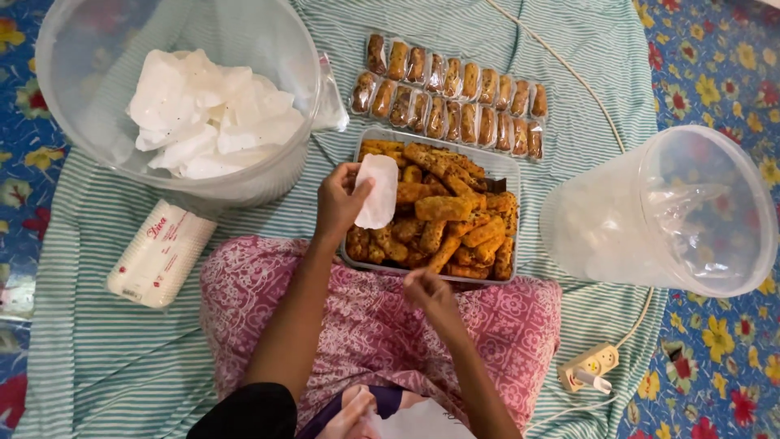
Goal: Wrapping fried snacks in paper slips and placing them into small plastic sleeves for individual packaging.
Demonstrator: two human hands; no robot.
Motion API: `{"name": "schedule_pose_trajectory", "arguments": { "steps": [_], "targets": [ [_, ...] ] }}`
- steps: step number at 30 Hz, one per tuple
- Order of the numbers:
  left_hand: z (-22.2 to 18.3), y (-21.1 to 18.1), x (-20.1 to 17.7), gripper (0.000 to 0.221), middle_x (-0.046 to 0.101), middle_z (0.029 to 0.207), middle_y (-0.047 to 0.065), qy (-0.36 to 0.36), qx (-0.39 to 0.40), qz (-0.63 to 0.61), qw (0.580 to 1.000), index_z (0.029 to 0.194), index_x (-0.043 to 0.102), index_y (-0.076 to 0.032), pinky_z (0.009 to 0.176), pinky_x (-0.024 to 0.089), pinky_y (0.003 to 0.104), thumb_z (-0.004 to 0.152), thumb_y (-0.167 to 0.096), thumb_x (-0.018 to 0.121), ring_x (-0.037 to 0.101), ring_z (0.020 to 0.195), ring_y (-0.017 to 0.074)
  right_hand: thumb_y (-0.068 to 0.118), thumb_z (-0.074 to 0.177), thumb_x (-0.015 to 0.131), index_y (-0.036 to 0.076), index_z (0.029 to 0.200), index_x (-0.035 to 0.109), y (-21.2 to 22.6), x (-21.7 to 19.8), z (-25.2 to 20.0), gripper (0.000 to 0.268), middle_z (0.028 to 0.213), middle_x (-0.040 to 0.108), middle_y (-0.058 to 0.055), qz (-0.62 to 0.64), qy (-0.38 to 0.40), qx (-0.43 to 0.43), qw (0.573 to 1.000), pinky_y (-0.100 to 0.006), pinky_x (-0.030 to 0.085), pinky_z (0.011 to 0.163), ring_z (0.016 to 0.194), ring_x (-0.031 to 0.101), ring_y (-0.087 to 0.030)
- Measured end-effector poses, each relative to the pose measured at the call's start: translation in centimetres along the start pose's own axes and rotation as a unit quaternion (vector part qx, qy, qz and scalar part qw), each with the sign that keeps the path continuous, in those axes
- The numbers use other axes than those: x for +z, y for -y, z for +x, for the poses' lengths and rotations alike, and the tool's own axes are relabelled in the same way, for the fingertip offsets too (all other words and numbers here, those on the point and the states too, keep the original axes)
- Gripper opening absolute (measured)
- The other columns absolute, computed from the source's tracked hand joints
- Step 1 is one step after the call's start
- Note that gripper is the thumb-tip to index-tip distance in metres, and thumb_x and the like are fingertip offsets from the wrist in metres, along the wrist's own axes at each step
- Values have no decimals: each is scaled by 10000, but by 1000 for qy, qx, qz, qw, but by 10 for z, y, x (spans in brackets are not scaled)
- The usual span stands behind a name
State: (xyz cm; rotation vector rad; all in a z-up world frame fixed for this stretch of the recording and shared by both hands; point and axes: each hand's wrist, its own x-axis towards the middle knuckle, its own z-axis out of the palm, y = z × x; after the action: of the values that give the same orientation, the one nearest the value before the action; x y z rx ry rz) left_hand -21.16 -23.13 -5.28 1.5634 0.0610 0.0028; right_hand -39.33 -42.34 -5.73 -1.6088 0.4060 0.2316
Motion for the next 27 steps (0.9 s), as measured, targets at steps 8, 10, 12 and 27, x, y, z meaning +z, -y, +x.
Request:
{"name": "schedule_pose_trajectory", "arguments": {
  "steps": [8,10,12,27],
  "targets": [
    [15,35,-6,270,734,898,21,-54,-120,-182,974,1027,733,-84,629,538,293,795,-205,802,661,763,129,245,1027,622,87,1143,648,-67,-14,-18,197,991,656,-46,64,321,149,933,-269,465,745,833,602,-136],
    [18,41,-8,274,743,874,30,-66,-146,-261,952,1011,737,-70,642,557,315,767,-160,822,665,730,138,251,1065,568,32,1184,615,-73,-22,-14,254,961,652,-92,160,356,167,906,-254,494,615,713,607,-136],
    [23,38,-11,340,755,931,36,-17,-167,-307,937,1088,722,-78,694,567,322,780,-167,834,697,781,159,269,1050,592,26,1154,656,-71,-26,-11,271,958,682,-108,126,367,195,901,-249,552,655,756,665,-160],
    [47,69,-31,330,723,932,15,-33,-195,-230,953,1108,713,-111,691,522,344,817,-239,801,669,809,163,419,1120,478,54,1093,592,-122,-35,27,383,1023,691,-161,281,420,329,798,-360,593,749,800,675,-234]
  ]
}}
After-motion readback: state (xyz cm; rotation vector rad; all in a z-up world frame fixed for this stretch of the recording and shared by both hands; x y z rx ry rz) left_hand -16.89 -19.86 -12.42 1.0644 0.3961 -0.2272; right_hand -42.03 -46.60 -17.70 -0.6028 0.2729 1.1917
